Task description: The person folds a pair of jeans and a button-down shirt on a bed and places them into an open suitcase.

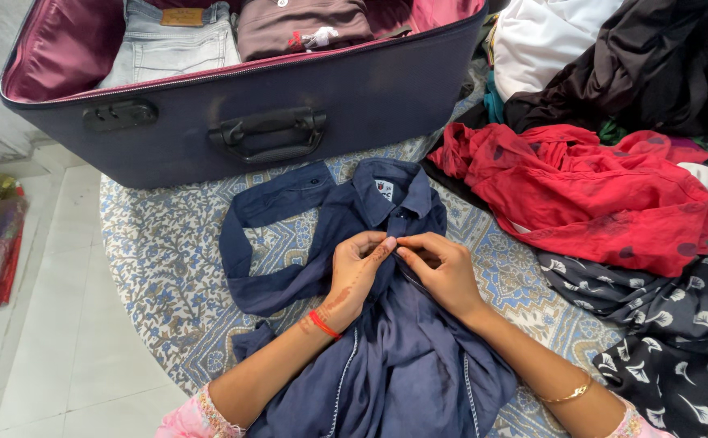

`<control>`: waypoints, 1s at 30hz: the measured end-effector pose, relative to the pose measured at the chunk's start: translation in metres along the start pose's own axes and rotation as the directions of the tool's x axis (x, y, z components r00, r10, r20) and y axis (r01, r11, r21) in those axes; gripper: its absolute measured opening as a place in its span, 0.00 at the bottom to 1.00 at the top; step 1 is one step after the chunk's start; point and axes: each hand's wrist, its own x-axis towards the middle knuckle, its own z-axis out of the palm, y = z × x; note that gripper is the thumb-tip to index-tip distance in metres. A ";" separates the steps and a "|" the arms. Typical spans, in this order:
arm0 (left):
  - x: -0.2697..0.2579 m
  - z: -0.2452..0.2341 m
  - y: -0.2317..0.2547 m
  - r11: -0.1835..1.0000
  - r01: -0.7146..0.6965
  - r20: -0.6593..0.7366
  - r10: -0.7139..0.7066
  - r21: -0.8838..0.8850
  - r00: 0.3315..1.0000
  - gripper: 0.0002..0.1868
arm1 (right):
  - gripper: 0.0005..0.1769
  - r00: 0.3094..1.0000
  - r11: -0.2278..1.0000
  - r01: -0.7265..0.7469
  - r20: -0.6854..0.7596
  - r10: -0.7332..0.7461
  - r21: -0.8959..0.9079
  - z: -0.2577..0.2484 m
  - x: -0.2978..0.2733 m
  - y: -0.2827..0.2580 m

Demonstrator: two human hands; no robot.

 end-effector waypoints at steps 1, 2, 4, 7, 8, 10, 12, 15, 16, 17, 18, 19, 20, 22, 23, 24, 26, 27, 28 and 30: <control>0.001 0.000 -0.002 1.000 0.000 -0.005 0.000 -0.004 1.000 0.14 | 0.10 1.000 1.000 0.003 -0.002 -0.003 -0.011 0.000 0.000 0.001; 0.002 0.000 -0.003 1.000 -0.001 -0.009 0.001 -0.008 1.000 0.13 | 0.10 1.000 1.000 0.008 -0.006 -0.008 -0.021 0.000 0.000 0.002; 0.002 -0.001 -0.004 1.000 -0.008 0.010 0.008 -0.023 1.000 0.12 | 0.09 1.000 0.999 0.019 -0.018 -0.020 -0.039 0.001 0.001 0.002; 0.003 -0.002 -0.004 0.998 0.004 0.041 -0.001 -0.064 0.999 0.12 | 0.08 0.995 0.988 0.089 -0.033 -0.094 -0.123 0.002 0.000 -0.004; 0.003 -0.002 -0.004 0.997 0.011 0.054 -0.007 -0.081 0.999 0.12 | 0.08 0.988 0.970 0.146 -0.027 -0.154 -0.193 0.001 -0.002 -0.008; 0.004 -0.004 -0.004 0.998 0.019 0.050 -0.016 -0.059 0.999 0.12 | 0.08 0.968 0.926 0.235 -0.010 -0.249 -0.297 0.002 -0.004 -0.015; 0.004 -0.004 -0.005 0.998 0.018 0.053 -0.015 -0.057 0.998 0.12 | 0.07 0.949 0.882 0.298 0.009 -0.317 -0.367 0.002 -0.005 -0.019; 0.004 -0.005 -0.005 0.998 0.008 0.049 -0.005 -0.060 0.999 0.13 | 0.08 0.971 0.869 0.223 0.021 -0.239 -0.441 0.004 -0.005 -0.020; 0.004 -0.005 -0.005 0.999 0.010 0.041 -0.008 -0.043 0.999 0.13 | 0.08 0.974 0.889 0.216 0.027 -0.225 -0.403 0.004 -0.004 -0.019; 0.004 -0.005 -0.005 1.000 0.012 0.033 -0.011 -0.026 0.999 0.14 | 0.09 0.977 0.908 0.209 0.034 -0.211 -0.364 0.002 -0.001 -0.018; 0.004 -0.005 -0.005 1.000 0.023 0.029 -0.023 0.004 0.999 0.15 | 0.09 0.980 0.925 0.198 0.040 -0.196 -0.323 -0.001 0.000 -0.017; 0.005 -0.006 -0.004 0.999 0.034 0.025 -0.035 0.034 0.999 0.15 | 0.10 0.991 0.953 0.133 0.069 -0.119 -0.273 -0.007 0.003 -0.016; 0.005 -0.006 -0.003 0.997 0.048 0.019 -0.050 0.064 0.999 0.16 | 0.11 0.994 0.973 0.062 0.103 -0.039 -0.224 -0.014 0.006 -0.015; 0.008 -0.009 0.005 0.997 0.037 0.105 -0.044 0.063 0.993 0.17 | 0.12 0.985 0.984 -0.073 0.145 0.096 -0.161 -0.027 0.006 -0.013; 0.006 -0.010 0.011 0.998 0.033 0.148 -0.042 0.061 0.988 0.17 | 0.12 0.977 0.981 -0.132 0.149 0.154 -0.145 -0.034 0.003 -0.013; 0.000 -0.014 0.019 0.978 -0.095 0.177 0.061 0.188 0.982 0.16 | 0.13 0.966 0.972 -0.194 0.150 0.213 -0.132 -0.040 -0.001 -0.013; -0.020 -0.026 0.041 0.844 -0.346 0.272 0.249 0.410 0.930 0.16 | 0.14 0.949 0.936 -0.231 0.151 0.277 -0.265 -0.053 -0.016 -0.015; -0.034 -0.028 0.050 0.761 -0.428 0.292 0.320 0.488 0.901 0.13 | 0.14 0.939 0.911 -0.247 0.149 0.309 -0.330 -0.058 -0.023 -0.016; -0.050 -0.033 0.059 0.659 -0.501 0.316 0.388 0.561 0.866 0.10 | 0.14 0.934 0.915 -0.242 0.178 0.311 -0.324 -0.061 -0.028 -0.017; -0.072 -0.037 0.072 0.517 -0.570 0.376 0.437 0.638 0.817 0.08 | 0.14 0.919 0.922 -0.234 0.238 0.313 -0.309 -0.063 -0.038 -0.019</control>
